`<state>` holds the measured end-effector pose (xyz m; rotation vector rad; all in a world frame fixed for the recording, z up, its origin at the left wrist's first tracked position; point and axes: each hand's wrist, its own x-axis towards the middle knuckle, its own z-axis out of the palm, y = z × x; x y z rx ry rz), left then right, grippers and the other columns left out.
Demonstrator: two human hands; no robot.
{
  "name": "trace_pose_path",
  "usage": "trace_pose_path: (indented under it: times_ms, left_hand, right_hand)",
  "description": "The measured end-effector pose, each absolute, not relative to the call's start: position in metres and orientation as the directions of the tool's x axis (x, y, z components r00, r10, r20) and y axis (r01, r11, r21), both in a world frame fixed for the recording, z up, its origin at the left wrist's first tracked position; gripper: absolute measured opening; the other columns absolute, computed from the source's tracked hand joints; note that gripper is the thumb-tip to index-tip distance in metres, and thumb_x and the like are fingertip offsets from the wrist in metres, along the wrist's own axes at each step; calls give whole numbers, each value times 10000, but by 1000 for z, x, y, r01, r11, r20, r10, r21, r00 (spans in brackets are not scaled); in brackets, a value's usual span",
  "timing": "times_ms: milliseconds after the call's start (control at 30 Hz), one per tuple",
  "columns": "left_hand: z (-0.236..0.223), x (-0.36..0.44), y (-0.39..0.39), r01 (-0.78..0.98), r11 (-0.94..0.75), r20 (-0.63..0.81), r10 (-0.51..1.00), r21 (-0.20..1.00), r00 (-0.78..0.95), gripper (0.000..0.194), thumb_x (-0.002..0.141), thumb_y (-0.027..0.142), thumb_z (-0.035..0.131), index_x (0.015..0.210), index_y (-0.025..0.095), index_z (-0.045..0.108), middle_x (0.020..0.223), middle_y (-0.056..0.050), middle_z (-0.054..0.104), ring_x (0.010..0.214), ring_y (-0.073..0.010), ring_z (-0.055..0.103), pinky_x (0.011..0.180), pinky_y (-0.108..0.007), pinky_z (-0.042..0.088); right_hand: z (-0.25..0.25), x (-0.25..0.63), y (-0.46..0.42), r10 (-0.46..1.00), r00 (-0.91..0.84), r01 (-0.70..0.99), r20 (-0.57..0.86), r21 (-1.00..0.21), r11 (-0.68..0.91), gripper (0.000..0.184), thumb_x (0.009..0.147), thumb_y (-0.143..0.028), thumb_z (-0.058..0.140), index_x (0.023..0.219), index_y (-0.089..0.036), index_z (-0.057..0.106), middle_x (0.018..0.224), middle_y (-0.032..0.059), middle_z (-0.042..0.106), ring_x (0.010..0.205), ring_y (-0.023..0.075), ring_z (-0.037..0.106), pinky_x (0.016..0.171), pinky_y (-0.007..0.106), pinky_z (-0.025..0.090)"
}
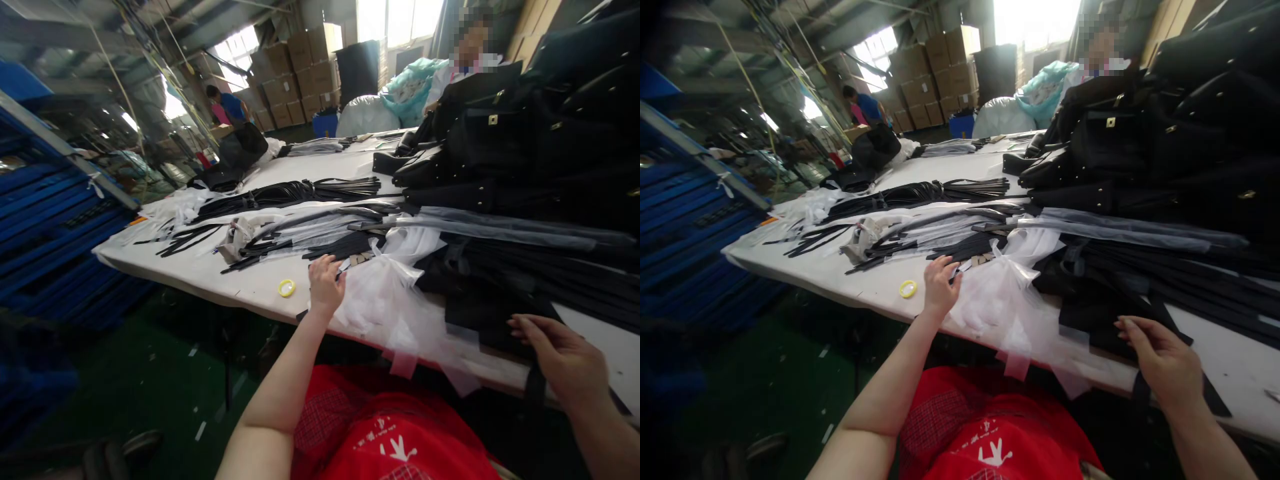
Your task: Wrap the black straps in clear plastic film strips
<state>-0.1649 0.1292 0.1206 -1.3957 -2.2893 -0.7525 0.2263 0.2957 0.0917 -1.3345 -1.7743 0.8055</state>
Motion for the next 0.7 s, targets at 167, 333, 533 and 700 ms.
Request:
trace_pose_path:
  times_ms: [167, 333, 533, 700]
  left_hand:
    - [137, -98, 218, 987, -34, 452, 891, 155, -41, 285, 860, 200, 642, 1136, 250, 696, 1358, -85, 592, 1338, -260, 454, 1159, -483, 310]
    - [142, -75, 241, 987, -125, 430, 900, 101, 70, 120, 848, 170, 669, 844, 253, 756, 1279, -50, 653, 1292, -258, 510, 1145, -508, 325]
    - [152, -41, 141, 970, -241, 732, 668, 42, 135, 241, 947, 199, 558, 1149, 238, 684, 1115, -50, 744, 853, -166, 671, 767, -317, 530]
    - [136, -12, 79, 913, -378, 621, 756, 154, 208, 283, 972, 167, 480, 1205, 164, 642, 1153, -92, 732, 851, -171, 703, 697, -280, 573]
  right_hand:
    - [98, 190, 267, 927, -369, 292, 70, -938, 187, 439, 779, -601, 658, 907, -187, 729, 854, 111, 745, 718, 226, 695, 667, 328, 587]
    - [100, 194, 254, 889, -451, 294, 75, -928, 227, 415, 820, -572, 654, 934, -182, 738, 842, 85, 735, 726, 199, 671, 675, 281, 564]
    - [111, 193, 235, 814, -580, 229, 15, -956, 181, 396, 858, -570, 612, 912, -200, 743, 893, 82, 730, 840, 232, 672, 770, 311, 546]
    - [112, 148, 223, 563, -782, 112, -269, -948, -298, 610, 823, -717, 543, 1036, -176, 728, 1085, 126, 726, 1008, 283, 669, 924, 414, 513]
